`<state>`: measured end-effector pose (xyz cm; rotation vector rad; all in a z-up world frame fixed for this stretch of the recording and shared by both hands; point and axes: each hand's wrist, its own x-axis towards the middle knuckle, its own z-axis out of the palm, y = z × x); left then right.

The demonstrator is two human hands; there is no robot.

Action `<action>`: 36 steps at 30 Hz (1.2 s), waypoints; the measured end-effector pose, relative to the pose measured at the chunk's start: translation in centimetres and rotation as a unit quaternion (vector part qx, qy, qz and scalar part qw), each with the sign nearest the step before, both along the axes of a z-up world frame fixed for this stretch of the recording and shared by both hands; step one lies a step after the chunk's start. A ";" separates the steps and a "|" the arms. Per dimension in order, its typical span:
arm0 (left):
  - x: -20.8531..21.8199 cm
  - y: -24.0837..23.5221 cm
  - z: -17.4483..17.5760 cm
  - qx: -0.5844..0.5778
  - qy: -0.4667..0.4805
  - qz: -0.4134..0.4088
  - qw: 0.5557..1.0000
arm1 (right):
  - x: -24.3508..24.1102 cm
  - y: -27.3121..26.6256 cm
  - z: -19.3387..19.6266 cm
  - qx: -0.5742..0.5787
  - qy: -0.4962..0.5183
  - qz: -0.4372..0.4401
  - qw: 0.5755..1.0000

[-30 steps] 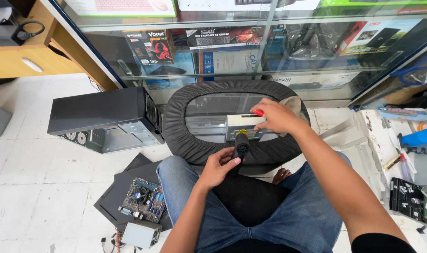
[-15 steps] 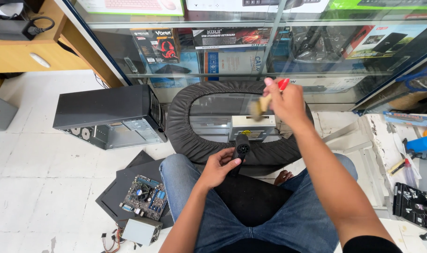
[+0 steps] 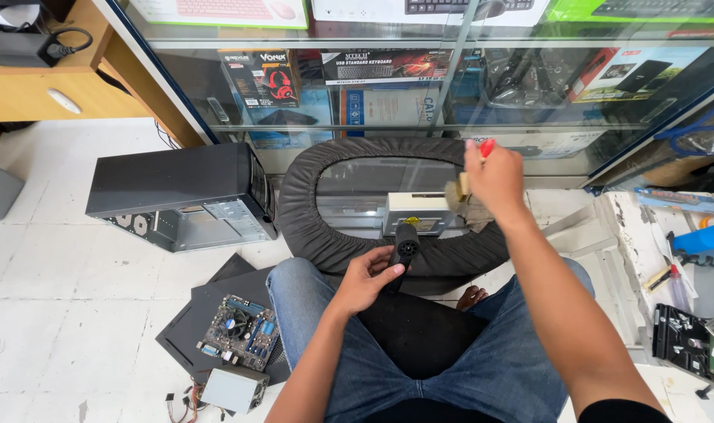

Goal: The person sits on the floor and uses a brush to clean a silver computer power supply unit, flipping it over to clean both sides. The person then places the unit on a nearby computer case and picks up a second silver component to begin cleaning it.

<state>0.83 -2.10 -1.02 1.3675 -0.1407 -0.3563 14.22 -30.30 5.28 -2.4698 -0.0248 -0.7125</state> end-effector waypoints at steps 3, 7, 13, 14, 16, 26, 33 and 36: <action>-0.5 -0.1 0.8 -0.007 0.000 -0.002 1.000 | -1.1 5.7 1.1 0.076 -0.022 0.071 0.994; -0.8 0.1 0.4 -0.007 -0.005 0.003 1.000 | -0.2 10.1 1.8 0.242 0.086 0.080 0.963; -0.7 0.5 0.3 -0.015 -0.006 0.007 1.000 | 0.9 5.6 0.1 0.334 0.159 0.032 0.929; -0.8 0.6 0.6 -0.018 -0.006 0.005 1.000 | 1.2 3.5 -0.3 0.278 0.151 0.012 0.948; -0.7 0.5 0.6 -0.022 -0.006 0.002 1.000 | 1.3 0.0 -0.4 0.222 0.142 -0.009 0.965; 0.7 -0.8 -0.4 -0.025 -0.029 0.019 0.999 | -1.3 5.5 3.6 0.296 0.069 0.060 0.951; 0.5 -0.1 0.7 -0.007 -0.048 0.045 0.998 | 0.4 5.0 1.1 0.219 0.110 0.015 0.969; 0.6 0.0 1.2 -0.006 -0.032 0.055 0.998 | 0.7 0.8 0.6 0.094 0.060 -0.028 0.993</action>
